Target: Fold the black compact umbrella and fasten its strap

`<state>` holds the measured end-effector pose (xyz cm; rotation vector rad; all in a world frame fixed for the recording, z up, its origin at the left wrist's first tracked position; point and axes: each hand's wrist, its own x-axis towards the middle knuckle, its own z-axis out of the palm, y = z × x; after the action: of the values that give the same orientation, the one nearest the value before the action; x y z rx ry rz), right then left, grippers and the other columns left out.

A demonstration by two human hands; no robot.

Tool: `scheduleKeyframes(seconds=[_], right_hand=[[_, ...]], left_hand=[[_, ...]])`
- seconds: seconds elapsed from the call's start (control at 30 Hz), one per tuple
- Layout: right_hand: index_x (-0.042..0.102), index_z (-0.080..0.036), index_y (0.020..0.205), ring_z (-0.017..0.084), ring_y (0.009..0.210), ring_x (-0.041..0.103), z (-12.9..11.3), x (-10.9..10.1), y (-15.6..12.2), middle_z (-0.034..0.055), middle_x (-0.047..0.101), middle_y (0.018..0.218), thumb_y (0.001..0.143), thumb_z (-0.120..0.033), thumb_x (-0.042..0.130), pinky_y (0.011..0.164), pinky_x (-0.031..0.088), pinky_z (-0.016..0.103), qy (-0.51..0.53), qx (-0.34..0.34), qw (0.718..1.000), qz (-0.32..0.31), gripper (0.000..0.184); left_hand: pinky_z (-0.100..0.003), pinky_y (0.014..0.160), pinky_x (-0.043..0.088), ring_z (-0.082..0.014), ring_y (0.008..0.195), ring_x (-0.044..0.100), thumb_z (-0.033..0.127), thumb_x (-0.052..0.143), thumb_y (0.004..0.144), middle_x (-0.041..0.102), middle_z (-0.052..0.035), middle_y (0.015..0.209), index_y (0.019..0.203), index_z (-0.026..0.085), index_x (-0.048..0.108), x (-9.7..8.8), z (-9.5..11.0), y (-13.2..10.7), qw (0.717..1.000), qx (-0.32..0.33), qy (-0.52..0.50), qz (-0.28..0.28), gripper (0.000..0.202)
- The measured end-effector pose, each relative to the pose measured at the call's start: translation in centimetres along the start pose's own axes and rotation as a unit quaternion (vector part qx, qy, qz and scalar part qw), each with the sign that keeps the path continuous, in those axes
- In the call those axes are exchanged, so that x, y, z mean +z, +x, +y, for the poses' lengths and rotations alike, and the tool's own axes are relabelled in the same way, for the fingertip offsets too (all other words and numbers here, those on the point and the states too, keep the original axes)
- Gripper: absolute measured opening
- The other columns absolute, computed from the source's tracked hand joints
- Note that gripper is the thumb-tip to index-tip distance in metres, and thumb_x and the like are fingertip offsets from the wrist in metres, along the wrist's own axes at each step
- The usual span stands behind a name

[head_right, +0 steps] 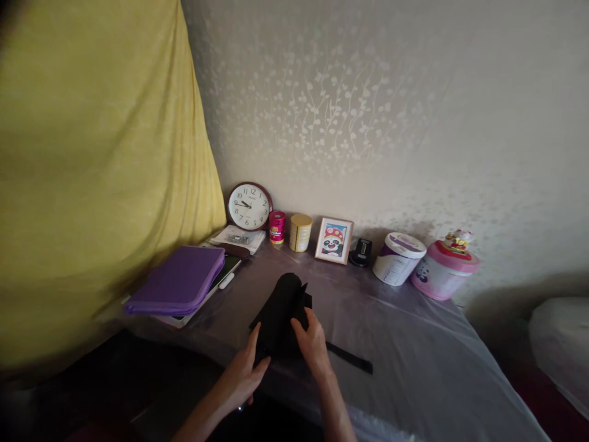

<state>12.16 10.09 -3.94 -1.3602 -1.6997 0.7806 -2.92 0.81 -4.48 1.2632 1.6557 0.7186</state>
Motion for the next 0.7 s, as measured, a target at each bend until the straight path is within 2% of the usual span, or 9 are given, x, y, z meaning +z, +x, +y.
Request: scheduleKeyframes(seconds=[0.13,0.3,0.43,0.53,0.7], right_hand=[[0.058,-0.015,0.104,0.022,0.091,0.061,-1.9,2.1,1.0,0.0074,0.066,0.097,0.072,-0.031,0.052,0.082,0.047,0.034,0.012,-0.015,1.000,-0.009,0.036],[0.057,-0.015,0.108,0.023,0.098,0.059,-2.7,4.5,1.6,0.0094,0.065,0.102,0.073,-0.028,0.052,0.083,0.046,0.033,-0.044,-0.021,0.999,-0.018,0.037],[0.055,-0.013,0.112,0.025,0.097,0.059,-3.6,5.0,1.5,0.0111,0.064,0.104,0.075,-0.026,0.051,0.081,0.045,0.033,-0.113,-0.028,0.992,-0.049,0.039],[0.057,-0.016,0.109,0.023,0.095,0.060,-4.5,5.1,1.2,0.0085,0.065,0.102,0.076,-0.026,0.051,0.079,0.044,0.031,-0.141,-0.028,0.987,-0.075,0.035],[0.062,-0.021,0.098,0.018,0.085,0.060,-5.4,5.4,0.4,0.0034,0.066,0.093,0.076,-0.025,0.051,0.074,0.043,0.027,-0.168,-0.052,0.980,-0.092,0.025]], left_hand=[[-0.017,0.029,0.035,-0.0052,0.030,0.047,0.028,0.036,0.086,0.060,-0.0166,0.107,0.140,0.023,-0.006,0.0,0.0,0.2,1.000,0.000,0.004,0.001,0.069],[-0.019,0.029,0.037,-0.0059,0.030,0.047,0.026,0.037,0.085,0.057,-0.0180,0.112,0.140,0.022,-0.003,-0.1,-0.1,0.4,1.000,0.002,-0.009,0.007,0.068],[-0.022,0.029,0.038,-0.0073,0.030,0.046,0.027,0.036,0.085,0.060,-0.0164,0.106,0.140,0.021,-0.004,0.0,-0.3,0.5,1.000,0.000,-0.010,0.005,0.068],[-0.022,0.031,0.038,-0.0077,0.030,0.047,0.028,0.036,0.084,0.059,-0.0176,0.109,0.140,0.020,-0.003,0.0,-0.7,0.7,1.000,0.001,-0.007,0.011,0.069],[-0.023,0.048,0.043,-0.0113,0.041,0.057,0.030,0.041,0.083,0.063,-0.0180,0.105,0.140,0.013,0.003,-0.4,-1.1,1.1,1.000,0.006,0.018,0.015,0.071]])
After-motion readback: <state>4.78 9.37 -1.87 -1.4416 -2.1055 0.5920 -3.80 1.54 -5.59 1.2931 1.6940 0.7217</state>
